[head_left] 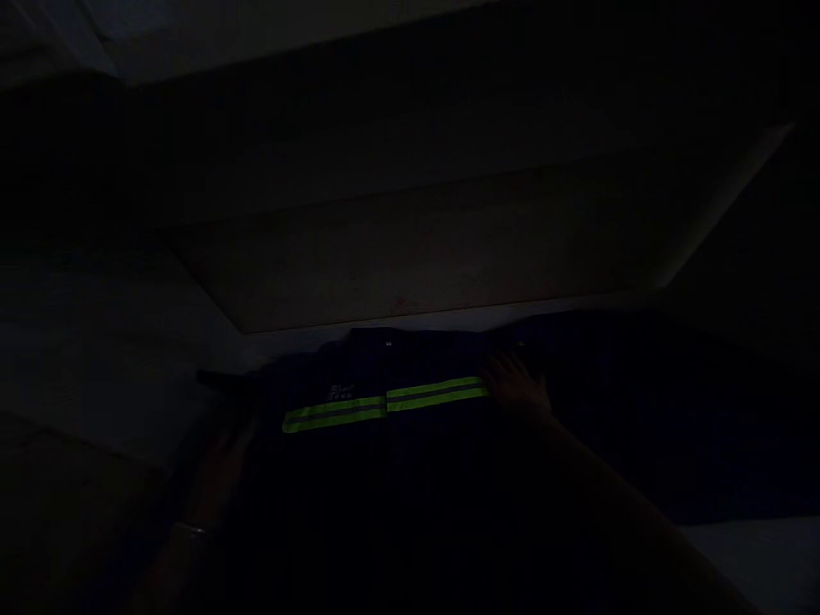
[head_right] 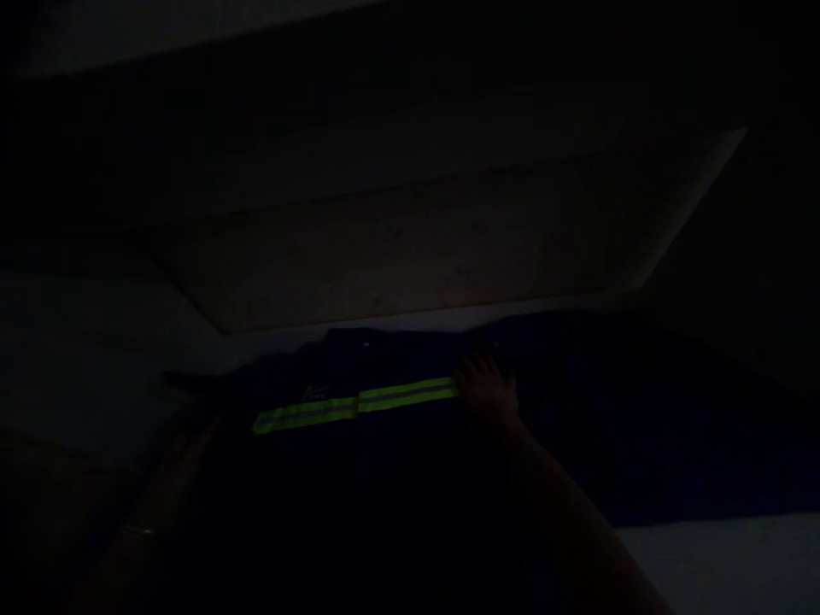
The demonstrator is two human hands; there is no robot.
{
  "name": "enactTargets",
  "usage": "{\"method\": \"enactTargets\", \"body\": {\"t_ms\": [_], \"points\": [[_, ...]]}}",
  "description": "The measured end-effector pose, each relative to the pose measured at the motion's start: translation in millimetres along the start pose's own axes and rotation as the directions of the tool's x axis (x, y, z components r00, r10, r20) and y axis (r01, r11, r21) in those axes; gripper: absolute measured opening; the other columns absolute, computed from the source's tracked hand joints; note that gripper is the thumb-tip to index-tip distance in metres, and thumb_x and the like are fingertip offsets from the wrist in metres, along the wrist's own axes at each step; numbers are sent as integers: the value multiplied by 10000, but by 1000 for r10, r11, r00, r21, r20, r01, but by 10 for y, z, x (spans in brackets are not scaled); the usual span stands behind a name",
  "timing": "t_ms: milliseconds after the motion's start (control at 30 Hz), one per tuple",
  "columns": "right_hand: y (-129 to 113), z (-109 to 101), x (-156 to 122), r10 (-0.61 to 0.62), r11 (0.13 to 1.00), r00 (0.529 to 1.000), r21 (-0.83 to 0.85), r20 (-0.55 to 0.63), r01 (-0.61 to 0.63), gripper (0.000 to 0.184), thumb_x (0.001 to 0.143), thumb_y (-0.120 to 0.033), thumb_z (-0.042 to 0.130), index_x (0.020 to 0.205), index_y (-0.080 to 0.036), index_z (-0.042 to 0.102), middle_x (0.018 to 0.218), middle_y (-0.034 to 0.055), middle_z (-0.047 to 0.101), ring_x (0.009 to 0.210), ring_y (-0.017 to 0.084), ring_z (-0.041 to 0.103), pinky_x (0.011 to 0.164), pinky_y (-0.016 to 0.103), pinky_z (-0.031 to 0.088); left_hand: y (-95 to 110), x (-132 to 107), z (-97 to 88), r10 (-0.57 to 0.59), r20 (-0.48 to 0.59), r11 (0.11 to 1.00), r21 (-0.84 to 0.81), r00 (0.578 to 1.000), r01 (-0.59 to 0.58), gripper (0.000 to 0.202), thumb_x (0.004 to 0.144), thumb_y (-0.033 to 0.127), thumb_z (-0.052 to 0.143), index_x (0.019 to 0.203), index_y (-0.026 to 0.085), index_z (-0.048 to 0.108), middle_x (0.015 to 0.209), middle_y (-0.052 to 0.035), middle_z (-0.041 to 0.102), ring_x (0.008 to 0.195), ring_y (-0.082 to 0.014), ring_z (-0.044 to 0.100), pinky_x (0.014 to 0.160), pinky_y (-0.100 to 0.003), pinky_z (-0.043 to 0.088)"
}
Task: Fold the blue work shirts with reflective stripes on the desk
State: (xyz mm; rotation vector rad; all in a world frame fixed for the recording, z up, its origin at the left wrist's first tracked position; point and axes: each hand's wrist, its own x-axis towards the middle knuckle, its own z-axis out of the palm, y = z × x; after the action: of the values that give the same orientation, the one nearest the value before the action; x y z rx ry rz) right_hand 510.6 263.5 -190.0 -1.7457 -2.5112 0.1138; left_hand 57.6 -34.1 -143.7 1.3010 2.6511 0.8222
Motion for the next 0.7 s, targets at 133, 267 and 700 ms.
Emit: {"method": "enactTargets", "body": {"t_ms": [133, 267, 700], "points": [[6, 23, 27, 31, 999, 999, 38, -15, -31, 538, 996, -517, 190, 1495, -367, 326, 1603, 14, 263, 1475, 279, 166, 1094, 721, 152, 673, -167, 35, 191, 539, 981, -140, 821, -136, 630, 825, 548, 546, 1407, 311, 500, 1511, -12, 461, 1370, -285, 447, 1160, -438, 348], [4, 26, 28, 37, 996, 999, 81, -40, -34, 550, 994, -549, 198, 1488, -358, 343, 1591, 20, 291, 1473, 270, 178, 1105, 712, 136, 1161, -83, 270, 185, 472, 975, -199, 862, -100, 699, 851, 656, 449, 1414, 242, 484, 1492, -60, 487, 1372, -261, 446, 1152, -429, 356], [54, 89, 90, 55, 981, 992, 189, -110, -33, 536, 970, -592, 320, 1432, -342, 427, 1545, 15, 385, 1438, 267, 267, 1135, 667, 127, 696, 214, 1407, 433, 299, 751, 402, 850, -524, 495, 897, 246, 365, 1343, 279, 578, 1573, -42, 355, 1479, -338, 215, 1170, -636, 96]]}}
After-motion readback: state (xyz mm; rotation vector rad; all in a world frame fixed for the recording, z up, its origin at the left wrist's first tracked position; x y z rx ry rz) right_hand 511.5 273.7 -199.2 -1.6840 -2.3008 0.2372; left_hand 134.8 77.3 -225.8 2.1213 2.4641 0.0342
